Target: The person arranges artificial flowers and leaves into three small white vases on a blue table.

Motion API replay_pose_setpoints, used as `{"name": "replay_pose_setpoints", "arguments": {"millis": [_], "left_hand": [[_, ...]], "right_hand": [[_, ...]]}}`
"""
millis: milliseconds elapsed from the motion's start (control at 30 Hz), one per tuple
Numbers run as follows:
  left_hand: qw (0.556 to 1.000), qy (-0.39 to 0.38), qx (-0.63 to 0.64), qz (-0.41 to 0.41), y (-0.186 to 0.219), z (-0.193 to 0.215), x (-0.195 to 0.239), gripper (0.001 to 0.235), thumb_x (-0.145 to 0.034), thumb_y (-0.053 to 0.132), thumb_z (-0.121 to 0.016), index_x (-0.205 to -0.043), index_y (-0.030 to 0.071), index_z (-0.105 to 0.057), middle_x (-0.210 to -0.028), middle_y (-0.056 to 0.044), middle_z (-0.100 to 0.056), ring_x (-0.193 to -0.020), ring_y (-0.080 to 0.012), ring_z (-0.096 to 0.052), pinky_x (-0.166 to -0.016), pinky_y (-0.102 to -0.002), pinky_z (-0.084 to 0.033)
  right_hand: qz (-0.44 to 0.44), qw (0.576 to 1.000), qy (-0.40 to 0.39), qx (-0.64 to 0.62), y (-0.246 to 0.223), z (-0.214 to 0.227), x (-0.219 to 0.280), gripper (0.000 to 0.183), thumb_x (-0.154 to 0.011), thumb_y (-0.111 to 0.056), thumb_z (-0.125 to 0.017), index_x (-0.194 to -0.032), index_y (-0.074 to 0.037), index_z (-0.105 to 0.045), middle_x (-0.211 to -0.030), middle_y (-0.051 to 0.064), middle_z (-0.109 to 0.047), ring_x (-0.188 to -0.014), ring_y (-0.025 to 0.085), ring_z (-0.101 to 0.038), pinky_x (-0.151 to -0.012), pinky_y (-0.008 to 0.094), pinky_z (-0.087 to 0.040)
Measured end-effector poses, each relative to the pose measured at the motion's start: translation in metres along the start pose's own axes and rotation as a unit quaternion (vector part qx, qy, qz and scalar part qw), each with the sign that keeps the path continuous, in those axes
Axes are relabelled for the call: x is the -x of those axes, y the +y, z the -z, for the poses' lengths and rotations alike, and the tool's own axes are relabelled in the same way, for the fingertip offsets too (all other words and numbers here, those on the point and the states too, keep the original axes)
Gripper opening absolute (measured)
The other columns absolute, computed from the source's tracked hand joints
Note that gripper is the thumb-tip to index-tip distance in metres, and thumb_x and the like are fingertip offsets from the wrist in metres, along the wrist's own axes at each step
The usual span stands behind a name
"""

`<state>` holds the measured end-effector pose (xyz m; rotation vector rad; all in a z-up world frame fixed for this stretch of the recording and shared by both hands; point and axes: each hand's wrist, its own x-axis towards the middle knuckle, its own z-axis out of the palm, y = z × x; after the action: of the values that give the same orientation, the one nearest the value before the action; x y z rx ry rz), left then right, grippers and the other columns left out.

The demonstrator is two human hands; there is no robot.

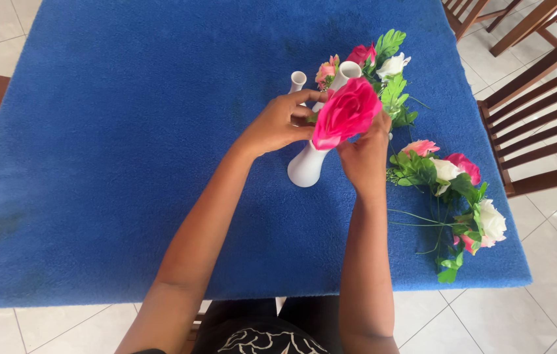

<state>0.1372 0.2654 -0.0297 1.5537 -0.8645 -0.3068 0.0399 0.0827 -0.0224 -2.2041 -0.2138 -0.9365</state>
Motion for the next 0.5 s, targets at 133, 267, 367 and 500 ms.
{"name": "replay_pose_setpoints", "arguments": {"millis": [133,267,367,500], "left_hand": [[0.998,-0.029,0.063,-0.008,0.008,-0.001,0.002,0.065,-0.084,-0.003,-0.073,-0.145,0.005,-0.054,-0.102,-0.015,-0.078,-0.095,-0.0176,-0.074,-0.091,-0.033,-0.06],[1.0,0.007,0.016,0.017,0.011,-0.003,0.002,0.062,-0.085,0.0,-0.075,-0.143,0.008,-0.054,-0.104,-0.012,-0.08,-0.1,-0.0178,-0.076,-0.092,-0.033,-0.059],[1.0,-0.001,0.019,0.01,0.011,-0.004,0.003,0.061,-0.087,0.0,-0.073,-0.144,0.008,-0.054,-0.107,-0.012,-0.08,-0.104,-0.0193,-0.076,-0.095,-0.035,-0.06],[0.999,0.002,0.049,-0.01,0.012,-0.004,0.004,0.067,-0.087,-0.001,-0.074,-0.149,0.007,-0.048,-0.113,-0.012,-0.078,-0.11,-0.0217,-0.075,-0.099,-0.038,-0.058]], "right_hand": [[-0.096,0.955,-0.09,-0.267,0.007,0.004,0.006,0.045,-0.089,-0.002,-0.079,-0.131,-0.005,-0.064,-0.125,0.008,-0.071,-0.118,0.021,-0.069,-0.105,0.038,-0.054],[-0.125,0.936,-0.108,-0.312,0.002,0.009,0.011,0.059,-0.085,0.004,-0.078,-0.14,0.0,-0.058,-0.129,0.008,-0.067,-0.118,0.017,-0.065,-0.102,0.034,-0.054],[-0.202,0.891,-0.068,-0.401,-0.003,0.012,0.013,0.056,-0.089,0.002,-0.076,-0.14,-0.003,-0.054,-0.125,0.006,-0.067,-0.113,0.016,-0.068,-0.096,0.034,-0.059],[-0.184,0.901,-0.031,-0.392,0.004,0.006,0.014,0.046,-0.098,-0.001,-0.071,-0.142,0.0,-0.057,-0.127,0.009,-0.068,-0.113,0.016,-0.067,-0.096,0.032,-0.058]]}}
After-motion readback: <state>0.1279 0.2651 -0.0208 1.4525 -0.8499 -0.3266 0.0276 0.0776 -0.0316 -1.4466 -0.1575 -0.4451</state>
